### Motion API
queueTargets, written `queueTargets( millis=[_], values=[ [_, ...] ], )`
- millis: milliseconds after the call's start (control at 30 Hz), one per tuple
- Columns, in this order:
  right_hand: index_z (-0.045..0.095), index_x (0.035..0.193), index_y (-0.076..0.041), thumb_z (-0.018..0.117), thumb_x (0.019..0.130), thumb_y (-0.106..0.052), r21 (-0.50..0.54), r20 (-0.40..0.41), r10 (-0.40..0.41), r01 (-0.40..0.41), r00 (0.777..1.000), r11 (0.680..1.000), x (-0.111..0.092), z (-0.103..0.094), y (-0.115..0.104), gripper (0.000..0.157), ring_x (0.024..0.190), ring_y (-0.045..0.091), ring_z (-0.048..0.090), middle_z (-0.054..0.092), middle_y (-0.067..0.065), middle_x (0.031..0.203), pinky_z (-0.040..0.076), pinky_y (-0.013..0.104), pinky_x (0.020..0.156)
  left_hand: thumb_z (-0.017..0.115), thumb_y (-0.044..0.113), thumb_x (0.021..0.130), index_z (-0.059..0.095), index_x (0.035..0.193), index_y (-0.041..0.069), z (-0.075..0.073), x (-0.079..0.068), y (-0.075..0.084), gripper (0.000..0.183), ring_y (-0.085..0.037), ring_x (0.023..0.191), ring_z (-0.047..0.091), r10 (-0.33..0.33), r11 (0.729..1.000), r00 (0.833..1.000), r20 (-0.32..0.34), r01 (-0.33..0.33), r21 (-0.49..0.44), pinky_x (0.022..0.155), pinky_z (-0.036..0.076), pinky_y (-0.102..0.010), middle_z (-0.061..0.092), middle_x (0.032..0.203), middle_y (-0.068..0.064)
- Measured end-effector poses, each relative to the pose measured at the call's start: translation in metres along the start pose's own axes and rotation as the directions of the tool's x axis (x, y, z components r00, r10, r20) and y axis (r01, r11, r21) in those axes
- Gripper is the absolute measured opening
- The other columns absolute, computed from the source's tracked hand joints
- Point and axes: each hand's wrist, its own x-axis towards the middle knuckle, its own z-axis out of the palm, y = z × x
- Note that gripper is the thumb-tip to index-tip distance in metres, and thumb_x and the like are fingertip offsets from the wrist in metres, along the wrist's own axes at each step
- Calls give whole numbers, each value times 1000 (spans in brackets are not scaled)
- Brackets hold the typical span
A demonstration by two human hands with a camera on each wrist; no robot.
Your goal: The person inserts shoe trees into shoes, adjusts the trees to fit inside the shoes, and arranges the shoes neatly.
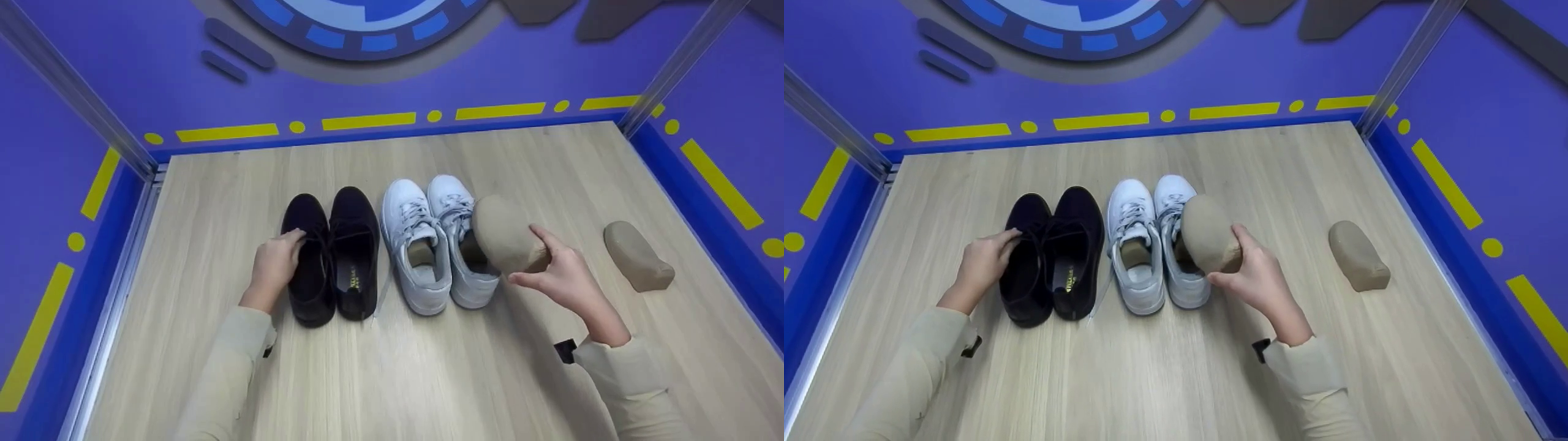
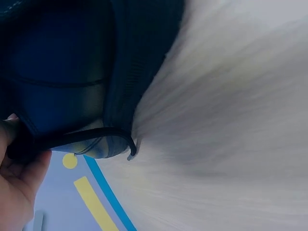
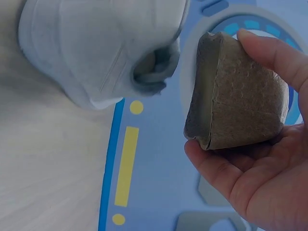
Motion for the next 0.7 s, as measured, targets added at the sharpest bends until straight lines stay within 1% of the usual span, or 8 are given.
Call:
queueTargets(
  millis=[167,333,433,500,567,700],
  values=[
    [32,135,-3,76,62,-16,4,7,-22,22,1000,1000,0,7,-8,86,104,31,52,48,25,124,43,42,82,55,9,85,65,97,2,0,0,-1,17,-30,91,63,14,1000,1000,1,-14,-10,75,50,-41,64,103,-16],
    [33,134,-3,77,62,-17,-4,15,-49,49,999,999,-1,12,-16,86,100,30,54,52,26,119,43,41,81,54,8,85,65,97,1,0,1,-1,18,-30,93,62,18,1000,1000,19,-18,-2,76,49,-42,64,104,-16],
    [33,135,-3,76,62,-16,-11,21,-54,54,998,998,-1,14,-20,86,96,28,55,54,24,115,44,39,79,55,8,85,65,97,0,-1,1,-1,18,-30,94,62,32,999,999,18,-32,9,76,49,-42,64,104,-17],
    [33,135,-4,76,62,-16,-13,30,-51,51,998,999,-2,15,-23,86,90,25,55,57,23,111,44,37,76,55,8,84,65,96,0,-1,1,-1,17,-31,93,62,37,999,999,15,-37,17,75,49,-42,63,105,-17],
    [33,135,-5,76,62,-16,-14,38,-54,55,998,998,-2,17,-26,86,87,23,56,57,22,111,44,36,74,56,9,84,65,96,1,-2,1,0,17,-31,94,62,35,999,999,14,-36,28,75,49,-42,63,106,-17],
    [32,135,-4,75,63,-15,0,61,-74,74,995,997,-3,19,-33,85,92,23,56,53,22,120,44,36,76,57,9,83,66,97,4,-5,0,1,18,-31,99,59,14,998,1000,18,-15,54,81,48,-41,62,109,-14]
  ],
)
